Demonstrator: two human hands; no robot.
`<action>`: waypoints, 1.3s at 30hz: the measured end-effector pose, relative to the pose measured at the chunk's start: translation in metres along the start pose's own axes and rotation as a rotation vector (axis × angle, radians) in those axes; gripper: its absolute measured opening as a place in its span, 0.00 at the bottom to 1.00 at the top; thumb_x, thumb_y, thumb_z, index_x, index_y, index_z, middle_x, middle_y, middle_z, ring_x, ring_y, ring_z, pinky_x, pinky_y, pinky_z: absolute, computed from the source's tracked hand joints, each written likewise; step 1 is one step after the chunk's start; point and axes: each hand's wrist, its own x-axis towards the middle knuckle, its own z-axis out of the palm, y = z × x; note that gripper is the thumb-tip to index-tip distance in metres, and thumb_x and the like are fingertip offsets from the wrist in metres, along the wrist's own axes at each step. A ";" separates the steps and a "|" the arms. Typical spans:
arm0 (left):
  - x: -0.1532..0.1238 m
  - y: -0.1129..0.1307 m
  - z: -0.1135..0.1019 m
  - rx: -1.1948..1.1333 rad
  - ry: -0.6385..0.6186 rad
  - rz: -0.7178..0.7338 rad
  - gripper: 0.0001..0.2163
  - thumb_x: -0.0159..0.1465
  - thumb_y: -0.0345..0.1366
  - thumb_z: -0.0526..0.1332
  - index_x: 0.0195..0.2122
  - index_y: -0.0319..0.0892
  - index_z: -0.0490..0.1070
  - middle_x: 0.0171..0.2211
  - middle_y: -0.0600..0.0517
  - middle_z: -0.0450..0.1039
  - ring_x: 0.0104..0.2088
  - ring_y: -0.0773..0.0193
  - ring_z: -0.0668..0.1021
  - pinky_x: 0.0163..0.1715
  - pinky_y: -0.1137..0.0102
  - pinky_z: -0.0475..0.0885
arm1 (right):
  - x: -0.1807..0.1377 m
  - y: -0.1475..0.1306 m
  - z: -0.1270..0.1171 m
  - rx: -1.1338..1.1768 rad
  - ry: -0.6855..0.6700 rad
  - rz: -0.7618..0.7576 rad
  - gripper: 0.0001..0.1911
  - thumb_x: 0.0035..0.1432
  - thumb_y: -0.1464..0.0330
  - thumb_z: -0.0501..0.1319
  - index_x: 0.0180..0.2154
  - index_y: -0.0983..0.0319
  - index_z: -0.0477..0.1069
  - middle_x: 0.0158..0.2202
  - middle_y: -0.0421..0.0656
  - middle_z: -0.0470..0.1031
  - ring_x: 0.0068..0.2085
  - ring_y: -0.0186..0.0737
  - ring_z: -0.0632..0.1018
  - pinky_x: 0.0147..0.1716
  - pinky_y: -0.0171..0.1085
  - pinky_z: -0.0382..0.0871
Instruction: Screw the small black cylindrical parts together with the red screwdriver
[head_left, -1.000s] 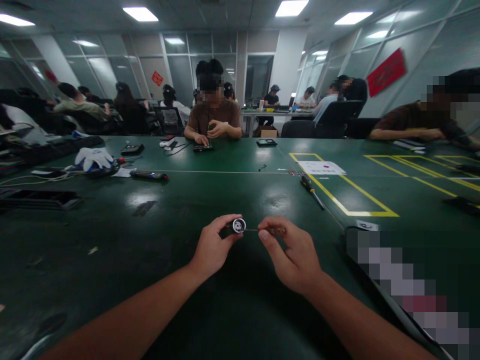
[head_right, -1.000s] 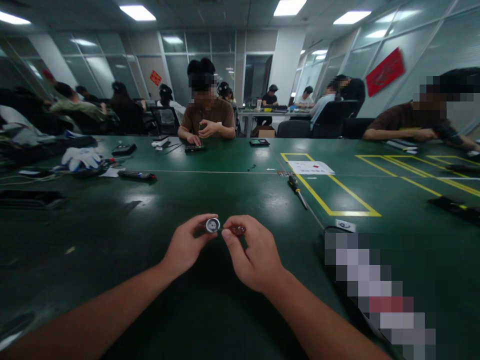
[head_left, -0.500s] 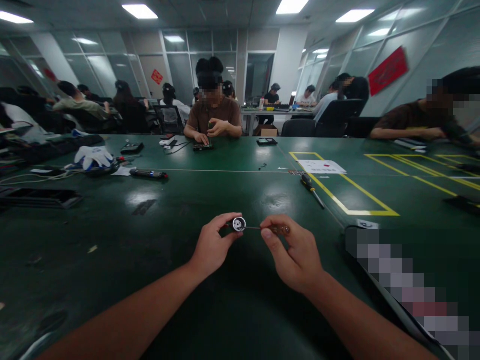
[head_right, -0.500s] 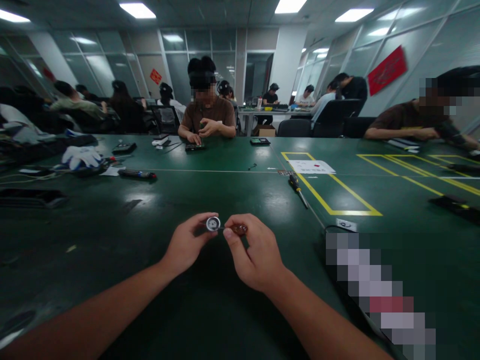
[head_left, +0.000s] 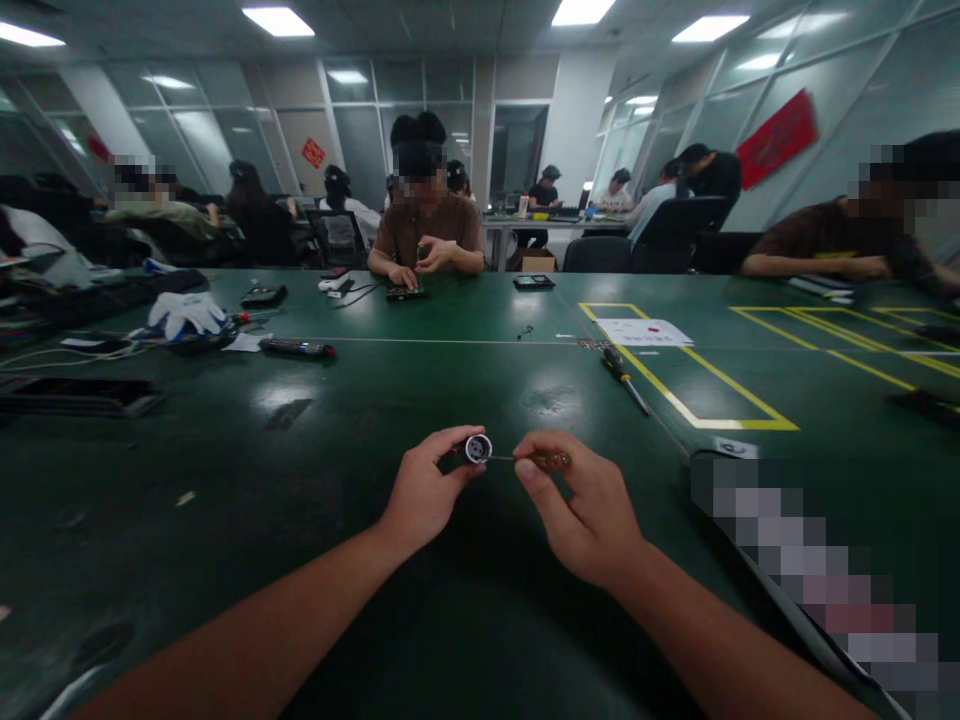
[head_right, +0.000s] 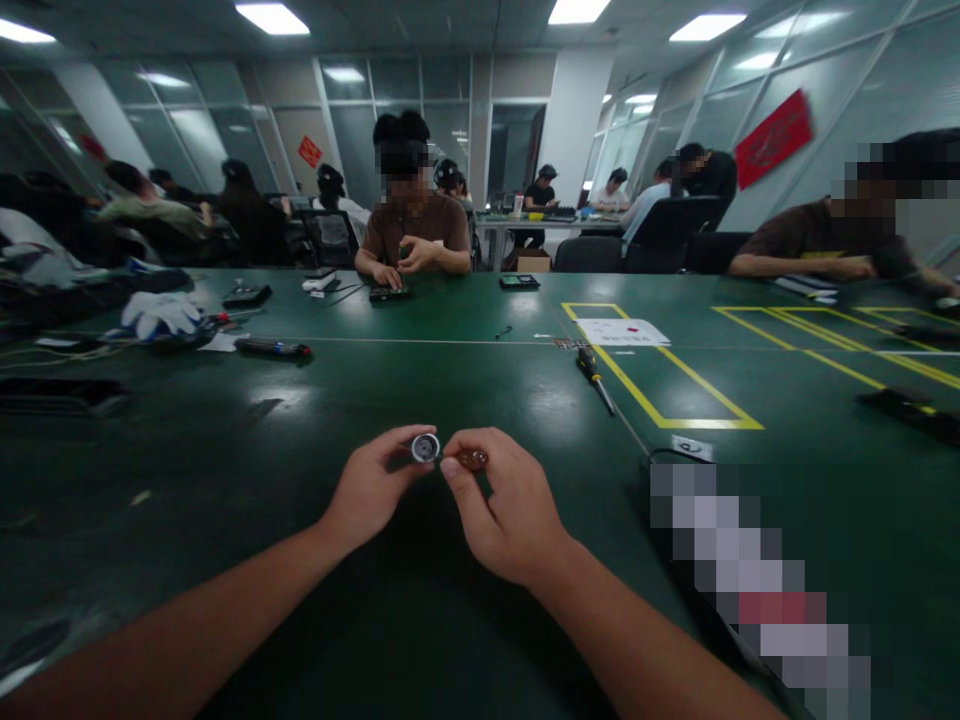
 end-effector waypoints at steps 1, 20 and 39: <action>0.000 0.000 0.000 0.001 -0.002 0.005 0.18 0.62 0.30 0.69 0.53 0.49 0.78 0.52 0.49 0.80 0.51 0.53 0.80 0.54 0.56 0.73 | 0.000 0.000 0.000 0.001 0.000 0.001 0.04 0.67 0.71 0.59 0.42 0.57 0.71 0.34 0.40 0.78 0.33 0.38 0.80 0.33 0.36 0.70; -0.001 0.003 -0.002 0.004 -0.020 0.075 0.19 0.62 0.29 0.69 0.54 0.49 0.78 0.54 0.49 0.79 0.54 0.55 0.79 0.60 0.55 0.71 | 0.001 0.000 0.005 0.042 -0.037 0.109 0.04 0.68 0.69 0.59 0.44 0.56 0.71 0.35 0.39 0.80 0.34 0.38 0.81 0.34 0.35 0.70; 0.005 -0.002 -0.004 0.029 0.027 0.031 0.20 0.60 0.27 0.69 0.53 0.47 0.79 0.54 0.49 0.79 0.54 0.55 0.79 0.59 0.56 0.71 | -0.003 0.010 0.013 0.158 0.150 0.367 0.10 0.68 0.59 0.61 0.40 0.57 0.77 0.32 0.40 0.81 0.33 0.40 0.80 0.32 0.37 0.70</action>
